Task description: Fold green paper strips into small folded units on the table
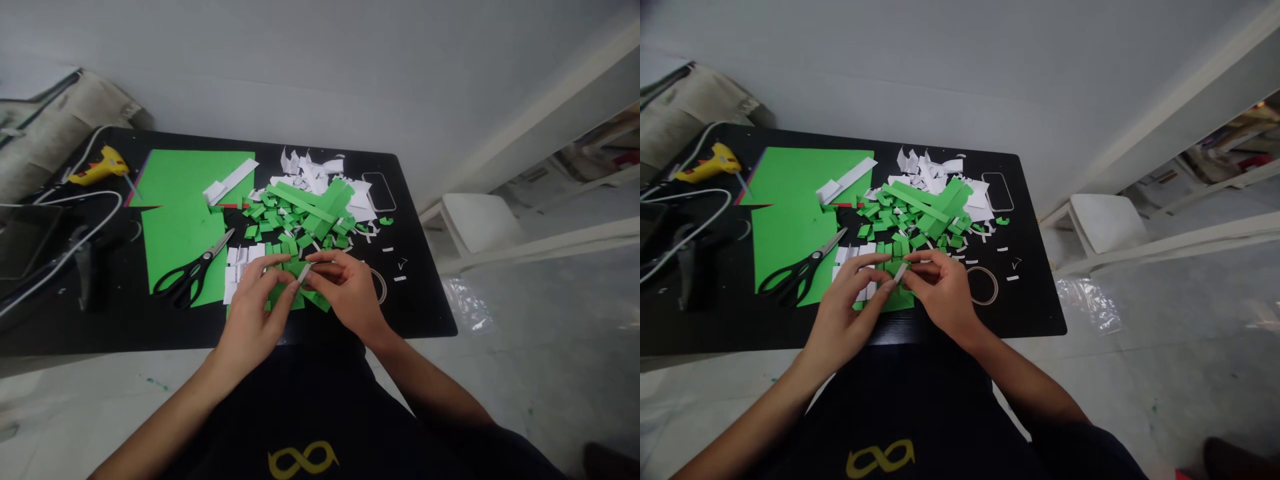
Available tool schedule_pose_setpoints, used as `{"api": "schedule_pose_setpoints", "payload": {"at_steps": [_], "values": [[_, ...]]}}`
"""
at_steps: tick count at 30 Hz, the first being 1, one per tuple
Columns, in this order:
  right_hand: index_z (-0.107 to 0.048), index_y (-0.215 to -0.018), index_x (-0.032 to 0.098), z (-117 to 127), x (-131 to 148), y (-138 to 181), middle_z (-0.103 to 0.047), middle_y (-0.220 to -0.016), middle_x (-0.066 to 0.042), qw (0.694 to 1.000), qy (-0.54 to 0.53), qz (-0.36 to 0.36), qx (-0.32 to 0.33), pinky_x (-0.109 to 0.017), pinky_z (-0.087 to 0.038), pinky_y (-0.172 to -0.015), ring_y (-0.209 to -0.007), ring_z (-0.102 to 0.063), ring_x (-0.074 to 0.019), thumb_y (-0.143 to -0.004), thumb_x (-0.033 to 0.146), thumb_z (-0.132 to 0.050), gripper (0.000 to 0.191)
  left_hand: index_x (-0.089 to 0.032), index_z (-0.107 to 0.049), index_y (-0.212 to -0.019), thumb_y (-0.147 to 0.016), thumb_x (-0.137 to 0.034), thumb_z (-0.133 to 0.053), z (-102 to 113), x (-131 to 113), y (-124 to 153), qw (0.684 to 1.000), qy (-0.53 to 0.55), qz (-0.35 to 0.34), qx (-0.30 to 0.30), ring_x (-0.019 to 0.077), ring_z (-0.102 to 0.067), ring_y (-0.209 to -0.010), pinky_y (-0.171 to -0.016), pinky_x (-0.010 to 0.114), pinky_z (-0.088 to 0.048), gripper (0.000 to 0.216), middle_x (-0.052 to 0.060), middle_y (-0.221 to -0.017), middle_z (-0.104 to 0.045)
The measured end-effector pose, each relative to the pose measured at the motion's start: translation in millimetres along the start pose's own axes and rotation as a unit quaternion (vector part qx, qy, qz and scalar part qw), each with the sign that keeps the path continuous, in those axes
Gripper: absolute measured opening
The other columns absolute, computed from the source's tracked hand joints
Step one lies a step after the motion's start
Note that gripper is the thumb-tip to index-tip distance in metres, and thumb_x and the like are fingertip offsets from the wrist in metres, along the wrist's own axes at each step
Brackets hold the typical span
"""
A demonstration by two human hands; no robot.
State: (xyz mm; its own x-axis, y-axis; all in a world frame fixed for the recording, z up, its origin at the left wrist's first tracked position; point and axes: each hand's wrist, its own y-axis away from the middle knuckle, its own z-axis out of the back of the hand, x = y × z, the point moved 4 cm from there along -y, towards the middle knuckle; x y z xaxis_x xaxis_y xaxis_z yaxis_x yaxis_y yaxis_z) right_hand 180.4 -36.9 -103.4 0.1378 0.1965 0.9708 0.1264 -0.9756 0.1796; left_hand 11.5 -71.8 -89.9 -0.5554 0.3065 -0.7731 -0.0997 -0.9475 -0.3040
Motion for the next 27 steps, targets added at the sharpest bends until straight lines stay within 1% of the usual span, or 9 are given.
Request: {"api": "schedule_pose_setpoints", "payload": {"at_steps": [5, 12, 18, 27], "values": [[-0.08, -0.102, 0.023, -0.4, 2.1, 1.1, -0.083, -0.087, -0.002, 1.0, -0.014, -0.009, 0.021, -0.042, -0.071, -0.086, -0.087, -0.083, -0.0247, -0.078, 0.035, -0.093, 0.029, -0.023, -0.063, -0.096, -0.107, -0.025, -0.056, -2.4, 4.8, -2.0, 1.0, 0.021, 0.008, 0.019, 0.0273, -0.066, -0.126, -0.105, 0.044, -0.051, 0.013, 0.009, -0.126, -0.07], [-0.08, -0.102, 0.023, 2.3, 6.0, -0.2, -0.083, -0.085, -0.001, 0.999, -0.023, -0.011, 0.031, -0.043, -0.072, -0.088, -0.084, -0.083, -0.0228, -0.079, 0.035, -0.092, 0.028, -0.023, -0.063, -0.093, -0.108, -0.027, -0.056, -3.3, 2.7, -4.0, 0.998, 0.054, 0.026, 0.031, 0.024, -0.068, -0.11, -0.093, 0.037, -0.051, 0.016, 0.006, -0.11, -0.07], [-0.079, -0.101, 0.022, 1.8, 6.5, 1.2, -0.082, -0.083, 0.0, 0.999, -0.029, -0.016, 0.031, -0.045, -0.072, -0.089, -0.084, -0.083, -0.0231, -0.078, 0.036, -0.093, 0.03, -0.024, -0.062, -0.094, -0.107, -0.03, -0.055, -3.9, 4.5, -3.6, 0.997, 0.06, 0.038, 0.032, 0.0235, -0.067, -0.105, -0.09, 0.036, -0.051, 0.016, 0.006, -0.108, -0.07], [-0.08, -0.102, 0.022, 1.9, 7.2, 2.9, -0.082, -0.084, -0.001, 0.999, -0.033, -0.014, 0.031, -0.045, -0.071, -0.09, -0.085, -0.083, -0.0229, -0.079, 0.035, -0.093, 0.029, -0.023, -0.063, -0.095, -0.108, -0.027, -0.056, -3.6, 3.5, -3.4, 0.997, 0.059, 0.025, 0.035, 0.0202, -0.065, -0.098, -0.085, 0.034, -0.049, 0.014, 0.004, -0.106, -0.068]]}}
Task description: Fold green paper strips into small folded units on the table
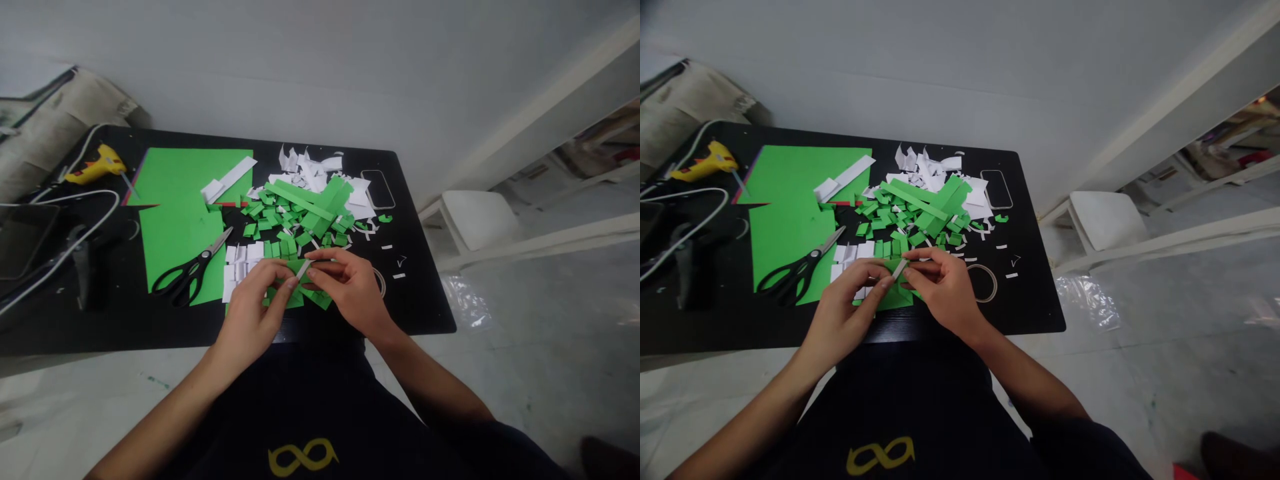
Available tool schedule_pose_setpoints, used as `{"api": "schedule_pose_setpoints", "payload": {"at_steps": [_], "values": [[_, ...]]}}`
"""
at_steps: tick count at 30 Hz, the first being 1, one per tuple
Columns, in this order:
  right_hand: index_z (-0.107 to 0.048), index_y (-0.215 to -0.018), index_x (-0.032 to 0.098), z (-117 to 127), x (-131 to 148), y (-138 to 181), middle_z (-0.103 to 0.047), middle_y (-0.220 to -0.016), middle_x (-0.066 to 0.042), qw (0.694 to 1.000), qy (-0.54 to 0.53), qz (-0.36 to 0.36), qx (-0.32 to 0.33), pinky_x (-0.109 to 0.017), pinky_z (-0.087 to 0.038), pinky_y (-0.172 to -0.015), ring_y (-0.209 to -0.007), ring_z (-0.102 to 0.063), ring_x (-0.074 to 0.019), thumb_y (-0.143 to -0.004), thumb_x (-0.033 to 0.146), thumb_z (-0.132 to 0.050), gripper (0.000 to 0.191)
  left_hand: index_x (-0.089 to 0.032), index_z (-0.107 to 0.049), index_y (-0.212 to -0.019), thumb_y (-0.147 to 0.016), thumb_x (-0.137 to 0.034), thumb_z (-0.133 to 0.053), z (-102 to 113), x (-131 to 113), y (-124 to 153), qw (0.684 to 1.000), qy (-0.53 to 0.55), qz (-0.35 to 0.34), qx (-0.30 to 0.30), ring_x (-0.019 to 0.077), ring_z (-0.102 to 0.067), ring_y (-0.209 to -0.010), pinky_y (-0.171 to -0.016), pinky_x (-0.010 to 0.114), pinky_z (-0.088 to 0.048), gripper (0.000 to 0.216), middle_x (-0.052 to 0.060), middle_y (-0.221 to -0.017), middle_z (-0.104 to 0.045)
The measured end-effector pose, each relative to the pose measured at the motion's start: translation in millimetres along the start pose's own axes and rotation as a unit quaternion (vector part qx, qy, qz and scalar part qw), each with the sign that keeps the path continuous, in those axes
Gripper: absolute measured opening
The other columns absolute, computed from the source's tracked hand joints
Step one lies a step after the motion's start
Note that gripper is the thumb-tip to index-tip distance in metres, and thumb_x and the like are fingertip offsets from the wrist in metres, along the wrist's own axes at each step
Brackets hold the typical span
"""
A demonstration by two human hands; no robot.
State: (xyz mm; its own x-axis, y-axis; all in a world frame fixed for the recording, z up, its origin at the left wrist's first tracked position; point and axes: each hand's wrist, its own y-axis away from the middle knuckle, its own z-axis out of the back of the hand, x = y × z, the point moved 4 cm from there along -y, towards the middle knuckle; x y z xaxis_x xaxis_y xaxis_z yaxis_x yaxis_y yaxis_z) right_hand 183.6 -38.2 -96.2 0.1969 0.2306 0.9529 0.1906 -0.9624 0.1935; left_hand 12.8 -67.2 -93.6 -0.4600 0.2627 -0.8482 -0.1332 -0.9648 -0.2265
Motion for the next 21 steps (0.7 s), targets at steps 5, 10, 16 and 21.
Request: {"api": "schedule_pose_setpoints", "payload": {"at_steps": [5, 10, 16, 21], "values": [[-0.08, -0.101, 0.022, 1.0, -0.7, 0.2, -0.083, -0.084, -0.002, 1.0, 0.009, -0.009, -0.009, -0.043, -0.071, -0.089, -0.087, -0.083, -0.0234, -0.078, 0.034, -0.093, 0.029, -0.023, -0.063, -0.095, -0.108, -0.027, -0.057, 0.2, -0.3, 0.6, 1.0, 0.002, 0.0, -0.004, 0.0205, -0.066, -0.099, -0.084, 0.034, -0.05, 0.015, 0.005, -0.106, -0.068], [-0.08, -0.1, 0.021, -0.5, 0.0, 0.2, -0.082, -0.083, -0.002, 1.0, 0.001, -0.011, -0.008, -0.043, -0.072, -0.089, -0.087, -0.083, -0.0236, -0.077, 0.034, -0.094, 0.03, -0.023, -0.062, -0.094, -0.107, -0.026, -0.057, 0.6, 0.5, 0.8, 1.0, 0.006, 0.001, 0.0, 0.0184, -0.065, -0.096, -0.083, 0.032, -0.05, 0.014, 0.003, -0.104, -0.067], [-0.08, -0.099, 0.021, -1.2, 0.7, 0.2, -0.083, -0.082, -0.001, 1.0, -0.002, -0.011, -0.007, -0.04, -0.072, -0.089, -0.085, -0.083, -0.0225, -0.076, 0.034, -0.095, 0.031, -0.022, -0.062, -0.094, -0.107, -0.024, -0.058, 0.8, 1.5, 0.8, 1.0, 0.008, 0.005, 0.001, 0.017, -0.064, -0.092, -0.08, 0.031, -0.049, 0.014, 0.002, -0.101, -0.067], [-0.08, -0.098, 0.02, -1.0, 1.8, 0.9, -0.083, -0.082, -0.001, 1.0, -0.008, -0.01, -0.007, -0.037, -0.072, -0.087, -0.086, -0.083, -0.0216, -0.074, 0.035, -0.096, 0.032, -0.023, -0.063, -0.094, -0.106, -0.024, -0.058, -0.2, 2.0, 0.1, 1.0, 0.007, 0.006, -0.004, 0.0166, -0.064, -0.091, -0.08, 0.031, -0.049, 0.013, 0.002, -0.101, -0.068]]}}
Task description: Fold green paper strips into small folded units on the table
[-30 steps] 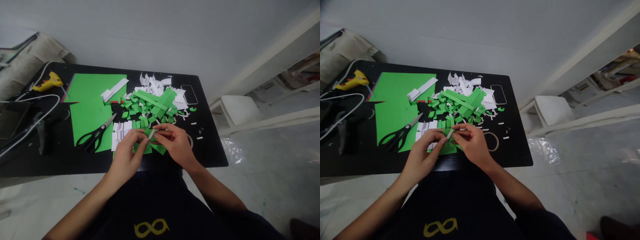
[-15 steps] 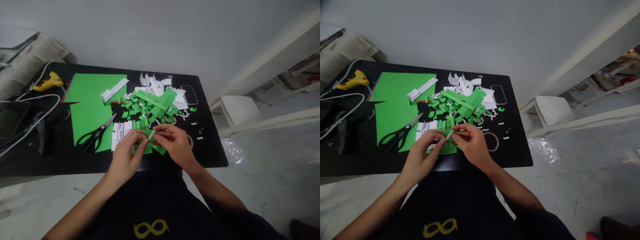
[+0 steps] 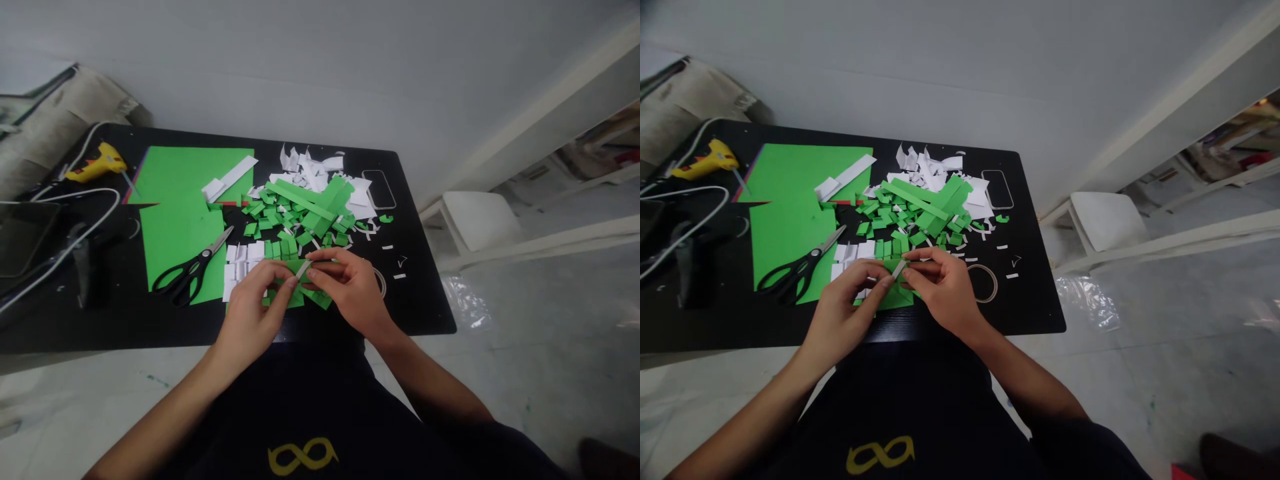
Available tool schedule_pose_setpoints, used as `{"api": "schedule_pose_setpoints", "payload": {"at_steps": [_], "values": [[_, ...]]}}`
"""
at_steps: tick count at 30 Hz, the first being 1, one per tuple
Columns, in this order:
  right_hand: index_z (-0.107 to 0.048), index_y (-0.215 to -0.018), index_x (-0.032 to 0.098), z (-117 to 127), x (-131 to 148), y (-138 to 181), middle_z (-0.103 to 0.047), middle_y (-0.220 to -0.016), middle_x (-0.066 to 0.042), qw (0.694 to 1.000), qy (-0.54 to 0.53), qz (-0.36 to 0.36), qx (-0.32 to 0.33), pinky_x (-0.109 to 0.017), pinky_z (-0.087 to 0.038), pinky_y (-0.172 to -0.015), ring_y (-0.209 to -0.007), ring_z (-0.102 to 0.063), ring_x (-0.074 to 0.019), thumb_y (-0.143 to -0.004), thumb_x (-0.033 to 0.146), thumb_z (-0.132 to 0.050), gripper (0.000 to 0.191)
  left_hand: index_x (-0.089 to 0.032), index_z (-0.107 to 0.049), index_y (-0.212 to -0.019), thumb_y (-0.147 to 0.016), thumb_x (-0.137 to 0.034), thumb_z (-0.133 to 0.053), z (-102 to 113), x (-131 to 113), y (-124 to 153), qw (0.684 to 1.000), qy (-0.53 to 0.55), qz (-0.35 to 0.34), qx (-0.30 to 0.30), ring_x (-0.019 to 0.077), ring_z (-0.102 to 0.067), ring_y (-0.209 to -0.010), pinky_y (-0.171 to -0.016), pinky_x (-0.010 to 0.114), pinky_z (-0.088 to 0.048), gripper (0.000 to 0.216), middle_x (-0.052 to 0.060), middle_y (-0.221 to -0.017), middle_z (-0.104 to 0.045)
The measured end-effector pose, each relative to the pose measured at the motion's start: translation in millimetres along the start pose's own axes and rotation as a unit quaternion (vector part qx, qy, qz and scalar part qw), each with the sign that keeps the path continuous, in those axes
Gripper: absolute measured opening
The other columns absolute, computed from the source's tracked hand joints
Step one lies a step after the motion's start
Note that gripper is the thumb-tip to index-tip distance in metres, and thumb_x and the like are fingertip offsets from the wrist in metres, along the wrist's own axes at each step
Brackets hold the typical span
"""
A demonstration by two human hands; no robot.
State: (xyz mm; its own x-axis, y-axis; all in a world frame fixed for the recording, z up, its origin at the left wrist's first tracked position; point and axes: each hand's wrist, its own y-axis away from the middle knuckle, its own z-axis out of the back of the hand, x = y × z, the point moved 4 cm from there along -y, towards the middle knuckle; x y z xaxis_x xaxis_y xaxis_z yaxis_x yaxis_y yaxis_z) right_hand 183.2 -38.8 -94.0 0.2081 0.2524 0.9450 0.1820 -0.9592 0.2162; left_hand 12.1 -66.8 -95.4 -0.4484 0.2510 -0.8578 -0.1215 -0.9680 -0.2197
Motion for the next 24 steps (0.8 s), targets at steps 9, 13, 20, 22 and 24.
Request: {"api": "schedule_pose_setpoints", "payload": {"at_steps": [9, 13, 20, 22, 24], "values": [[-0.08, -0.098, 0.021, -0.5, -0.5, 0.5, -0.083, -0.082, -0.001, 1.0, -0.003, 0.003, 0.001, -0.038, -0.072, -0.087, -0.084, -0.083, -0.0214, -0.075, 0.033, -0.095, 0.03, -0.023, -0.063, -0.093, -0.106, -0.024, -0.059, 0.6, -0.5, 0.3, 1.0, 0.0, -0.002, -0.008, 0.0158, -0.064, -0.089, -0.078, 0.031, -0.049, 0.013, 0.001, -0.1, -0.068], [-0.083, -0.104, 0.023, -0.5, 1.2, 1.0, -0.083, -0.083, 0.0, 1.0, -0.006, 0.016, 0.002, -0.038, -0.073, -0.086, -0.084, -0.083, -0.0209, -0.076, 0.032, -0.094, 0.032, -0.022, -0.063, -0.093, -0.105, -0.023, -0.059, 0.1, -1.1, 0.0, 1.0, 0.002, -0.004, -0.012, 0.0156, -0.065, -0.088, -0.077, 0.03, -0.05, 0.013, 0.001, -0.1, -0.068], [-0.086, -0.102, 0.026, -0.7, 3.6, 1.0, -0.083, -0.083, 0.001, 0.999, -0.003, 0.029, 0.014, -0.036, -0.072, -0.086, -0.085, -0.083, -0.0197, -0.078, 0.03, -0.093, 0.025, -0.022, -0.063, -0.092, -0.105, -0.023, -0.06, 0.7, -1.5, 0.6, 1.0, 0.002, -0.008, -0.017, 0.016, -0.065, -0.088, -0.078, 0.031, -0.051, 0.014, 0.002, -0.099, -0.068], [-0.086, -0.102, 0.026, -1.1, 3.6, 1.2, -0.083, -0.083, 0.001, 0.999, -0.003, 0.029, 0.018, -0.036, -0.072, -0.086, -0.084, -0.083, -0.0196, -0.078, 0.03, -0.093, 0.025, -0.022, -0.063, -0.092, -0.105, -0.023, -0.06, 0.7, -1.6, 0.3, 1.0, -0.001, -0.009, -0.017, 0.0161, -0.066, -0.088, -0.078, 0.031, -0.051, 0.014, 0.002, -0.099, -0.069], [-0.086, -0.101, 0.026, -1.5, 3.4, 1.3, -0.083, -0.083, 0.001, 0.999, -0.004, 0.027, 0.019, -0.036, -0.072, -0.086, -0.084, -0.083, -0.0196, -0.078, 0.031, -0.094, 0.025, -0.022, -0.063, -0.092, -0.105, -0.023, -0.06, 0.7, -1.7, 0.3, 1.0, -0.003, -0.011, -0.019, 0.0163, -0.066, -0.088, -0.077, 0.031, -0.051, 0.014, 0.002, -0.099, -0.069]]}}
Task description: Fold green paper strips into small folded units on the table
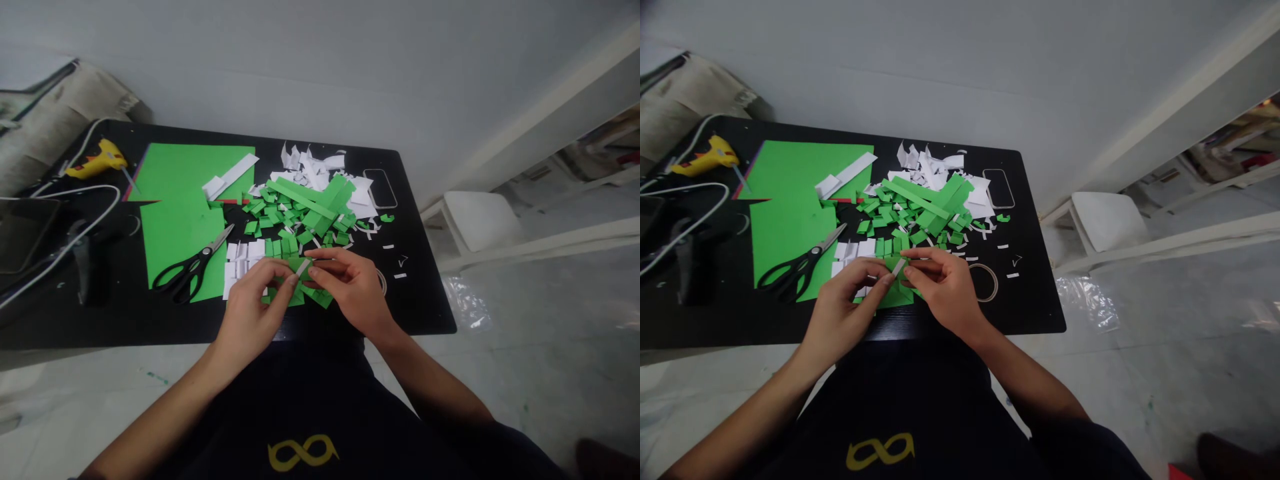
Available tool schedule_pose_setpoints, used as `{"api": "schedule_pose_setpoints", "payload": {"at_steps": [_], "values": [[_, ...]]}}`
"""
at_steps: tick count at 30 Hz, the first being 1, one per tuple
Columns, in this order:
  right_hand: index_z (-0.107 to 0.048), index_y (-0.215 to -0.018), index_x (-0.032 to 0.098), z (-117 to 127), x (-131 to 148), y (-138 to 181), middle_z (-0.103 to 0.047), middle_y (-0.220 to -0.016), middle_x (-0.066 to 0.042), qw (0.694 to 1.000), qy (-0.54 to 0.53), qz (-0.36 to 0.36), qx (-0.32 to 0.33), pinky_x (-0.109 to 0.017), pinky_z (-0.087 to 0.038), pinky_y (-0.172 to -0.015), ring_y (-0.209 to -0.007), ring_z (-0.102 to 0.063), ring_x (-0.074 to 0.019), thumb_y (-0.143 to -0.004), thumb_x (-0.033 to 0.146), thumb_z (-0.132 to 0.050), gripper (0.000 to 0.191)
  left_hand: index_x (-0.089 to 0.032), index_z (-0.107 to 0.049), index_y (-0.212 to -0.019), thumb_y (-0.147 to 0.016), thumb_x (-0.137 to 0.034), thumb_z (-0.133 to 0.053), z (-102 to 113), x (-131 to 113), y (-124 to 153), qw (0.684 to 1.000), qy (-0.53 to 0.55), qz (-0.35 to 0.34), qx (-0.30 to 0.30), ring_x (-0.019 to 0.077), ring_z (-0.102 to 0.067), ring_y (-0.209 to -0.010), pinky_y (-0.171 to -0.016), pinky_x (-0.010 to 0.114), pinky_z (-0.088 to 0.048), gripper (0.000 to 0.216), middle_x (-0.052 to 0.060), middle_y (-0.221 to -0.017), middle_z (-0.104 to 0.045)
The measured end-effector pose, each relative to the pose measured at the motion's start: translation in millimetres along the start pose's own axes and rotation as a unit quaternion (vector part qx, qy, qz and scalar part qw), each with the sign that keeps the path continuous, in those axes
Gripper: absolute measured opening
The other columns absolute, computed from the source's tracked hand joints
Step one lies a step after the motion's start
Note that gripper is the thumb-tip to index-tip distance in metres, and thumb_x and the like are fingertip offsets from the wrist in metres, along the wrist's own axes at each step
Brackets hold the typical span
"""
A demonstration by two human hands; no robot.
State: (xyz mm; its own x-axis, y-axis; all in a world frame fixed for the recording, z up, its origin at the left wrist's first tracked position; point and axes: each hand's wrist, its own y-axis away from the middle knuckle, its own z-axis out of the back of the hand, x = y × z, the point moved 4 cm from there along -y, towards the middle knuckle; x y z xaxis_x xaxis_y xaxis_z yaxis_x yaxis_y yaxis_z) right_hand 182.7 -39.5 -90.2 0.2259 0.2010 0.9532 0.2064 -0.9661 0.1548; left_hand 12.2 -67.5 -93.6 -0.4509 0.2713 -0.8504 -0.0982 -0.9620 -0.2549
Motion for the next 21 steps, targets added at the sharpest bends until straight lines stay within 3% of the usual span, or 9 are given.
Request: {"api": "schedule_pose_setpoints", "payload": {"at_steps": [21], "values": [[-0.085, -0.1, 0.024, 1.4, -0.2, 0.5, -0.082, -0.085, 0.0, 1.0, 0.012, -0.009, -0.012, -0.038, -0.073, -0.086, -0.089, -0.083, -0.0216, -0.078, 0.03, -0.092, 0.025, -0.022, -0.063, -0.091, -0.105, -0.025, -0.059, 1.5, -1.2, 0.5, 1.0, -0.01, 0.003, 0.005, 0.0174, -0.066, -0.088, -0.078, 0.032, -0.051, 0.015, 0.003, -0.098, -0.069]]}}
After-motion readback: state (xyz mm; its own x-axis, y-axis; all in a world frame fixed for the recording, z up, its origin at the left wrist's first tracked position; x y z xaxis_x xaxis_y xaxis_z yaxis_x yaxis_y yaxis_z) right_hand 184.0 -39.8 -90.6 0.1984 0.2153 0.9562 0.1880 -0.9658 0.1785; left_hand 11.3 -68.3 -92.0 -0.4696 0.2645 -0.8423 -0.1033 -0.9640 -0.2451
